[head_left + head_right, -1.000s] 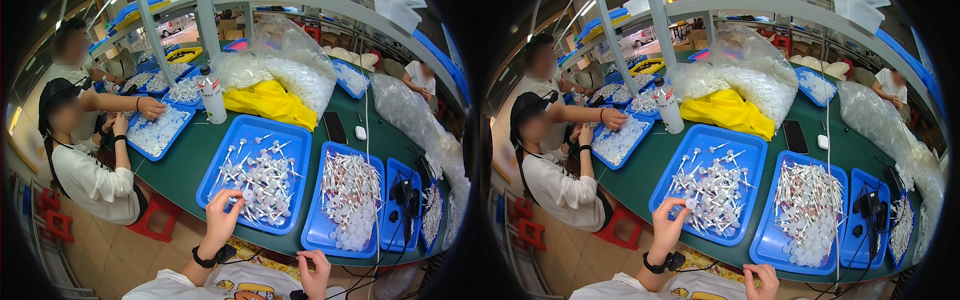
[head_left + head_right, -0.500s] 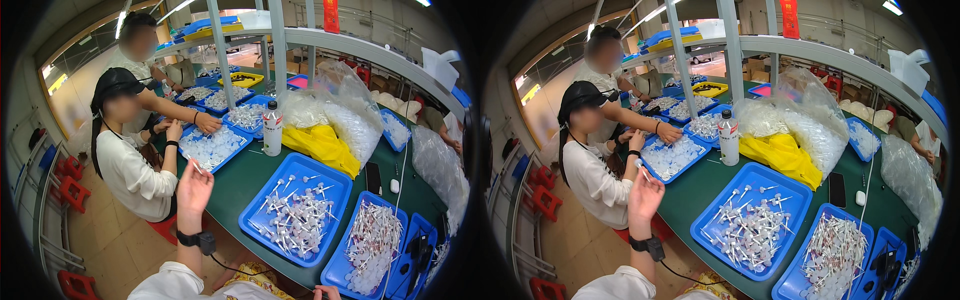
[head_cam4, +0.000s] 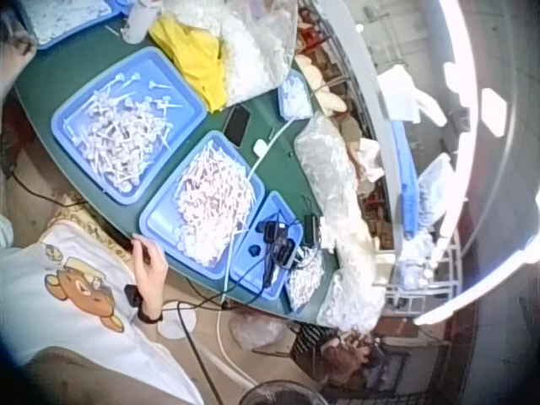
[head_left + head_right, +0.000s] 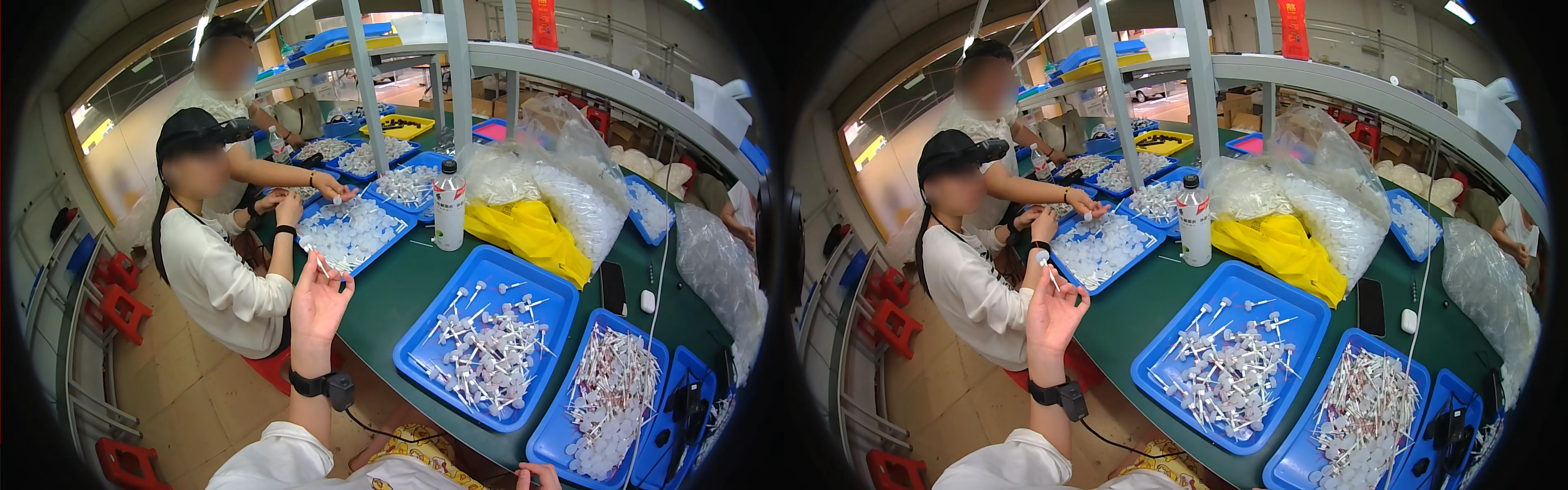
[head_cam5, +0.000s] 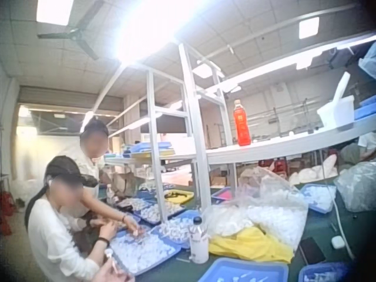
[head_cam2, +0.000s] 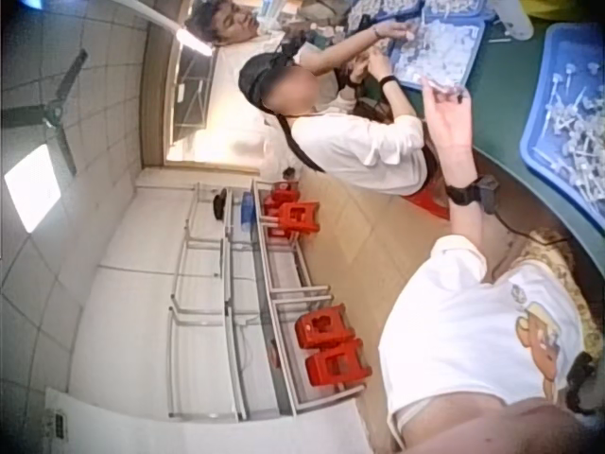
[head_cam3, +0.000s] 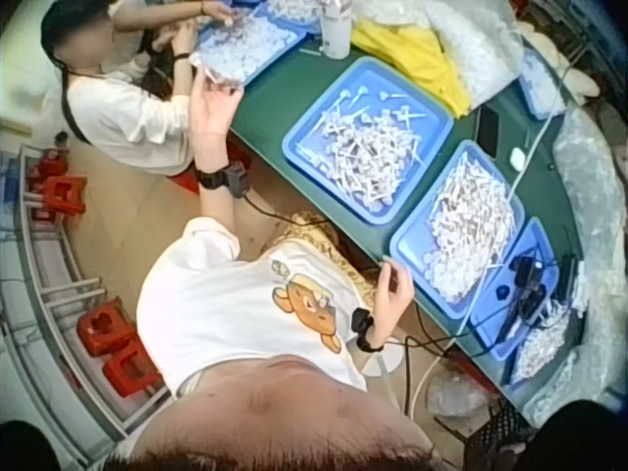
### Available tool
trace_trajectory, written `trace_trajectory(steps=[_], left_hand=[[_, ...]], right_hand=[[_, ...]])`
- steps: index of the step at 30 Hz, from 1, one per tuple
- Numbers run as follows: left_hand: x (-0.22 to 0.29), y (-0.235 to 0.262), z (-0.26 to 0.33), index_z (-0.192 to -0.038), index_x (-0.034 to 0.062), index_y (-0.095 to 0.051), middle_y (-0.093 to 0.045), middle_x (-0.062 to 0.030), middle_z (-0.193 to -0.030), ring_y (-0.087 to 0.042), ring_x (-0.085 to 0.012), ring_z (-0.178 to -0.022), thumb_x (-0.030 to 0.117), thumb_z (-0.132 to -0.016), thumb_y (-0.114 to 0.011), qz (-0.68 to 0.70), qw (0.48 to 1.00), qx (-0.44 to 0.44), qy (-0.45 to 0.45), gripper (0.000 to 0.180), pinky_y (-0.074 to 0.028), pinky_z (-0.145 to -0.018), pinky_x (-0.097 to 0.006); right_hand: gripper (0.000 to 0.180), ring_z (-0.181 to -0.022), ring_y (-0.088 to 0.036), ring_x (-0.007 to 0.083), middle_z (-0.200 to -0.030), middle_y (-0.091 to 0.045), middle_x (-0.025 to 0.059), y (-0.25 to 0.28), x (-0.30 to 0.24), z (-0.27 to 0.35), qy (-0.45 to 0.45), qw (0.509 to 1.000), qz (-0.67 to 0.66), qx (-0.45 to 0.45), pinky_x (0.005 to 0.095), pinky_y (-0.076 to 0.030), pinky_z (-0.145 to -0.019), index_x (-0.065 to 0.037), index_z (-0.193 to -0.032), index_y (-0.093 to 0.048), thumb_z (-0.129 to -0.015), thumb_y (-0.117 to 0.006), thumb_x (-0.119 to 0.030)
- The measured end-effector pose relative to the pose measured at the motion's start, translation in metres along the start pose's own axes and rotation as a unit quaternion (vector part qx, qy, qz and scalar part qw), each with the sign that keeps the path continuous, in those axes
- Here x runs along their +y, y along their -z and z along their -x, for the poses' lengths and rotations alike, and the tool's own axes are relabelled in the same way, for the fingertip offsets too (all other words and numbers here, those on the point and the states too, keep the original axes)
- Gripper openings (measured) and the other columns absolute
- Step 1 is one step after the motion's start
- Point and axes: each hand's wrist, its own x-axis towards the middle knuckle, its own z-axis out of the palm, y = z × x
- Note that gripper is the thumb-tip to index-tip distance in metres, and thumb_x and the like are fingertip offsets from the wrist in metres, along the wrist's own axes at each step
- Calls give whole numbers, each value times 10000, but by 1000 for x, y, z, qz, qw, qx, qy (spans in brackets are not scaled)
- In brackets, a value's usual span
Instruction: The person assembles small white plastic components by inserting a stick into a cap and placing the finished units into a blue tray. The task is performed repeatedly at a workbench with other workers nearby.
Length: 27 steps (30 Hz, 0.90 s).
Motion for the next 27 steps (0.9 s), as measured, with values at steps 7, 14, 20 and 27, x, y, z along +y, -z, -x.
trace_trajectory(steps=[7, 14, 20, 27], left_hand=[[-6, 4, -3, -1056, 162, -645, -647, 66, -902, -545, -104, -802, 192, -952, -653, -5, 1000, -5, 7, 109, -426, -881, -360], [-7, 5, -2, -1044, 149, -648, -655, 58, -888, -547, -105, -806, 183, -953, -650, -15, 1000, -21, 14, 97, -432, -884, -366], [-8, 3, -1, -1019, 149, -644, -649, 61, -876, -539, -98, -794, 185, -953, -651, -20, 1000, -16, 18, 75, -433, -876, -361], [-9, 6, -3, -1002, 143, -645, -644, 59, -860, -540, -98, -782, 191, -958, -645, -22, 999, -19, 21, 65, -436, -865, -358]], right_hand=[[121, -842, -631, 252, -905, -677, 143, 0, 0, 0, 0, 1000, 4, 1, 328, -481, -798, 35, -982, -662, -924, -608, -58], [120, -836, -627, 256, -901, -673, 137, 0, 1, 1, -1, 1000, 11, 2, 333, -478, -799, 31, -978, -662, -921, -613, -63], [107, -828, -631, 226, -893, -671, 130, 1, 1, 1, 0, 1000, -3, -8, 315, -480, -784, 27, -979, -664, -920, -613, -46], [104, -827, -632, 201, -886, -669, 112, 1, 1, 1, -12, 1000, -18, -14, 300, -480, -775, 31, -981, -666, -924, -611, -38]])
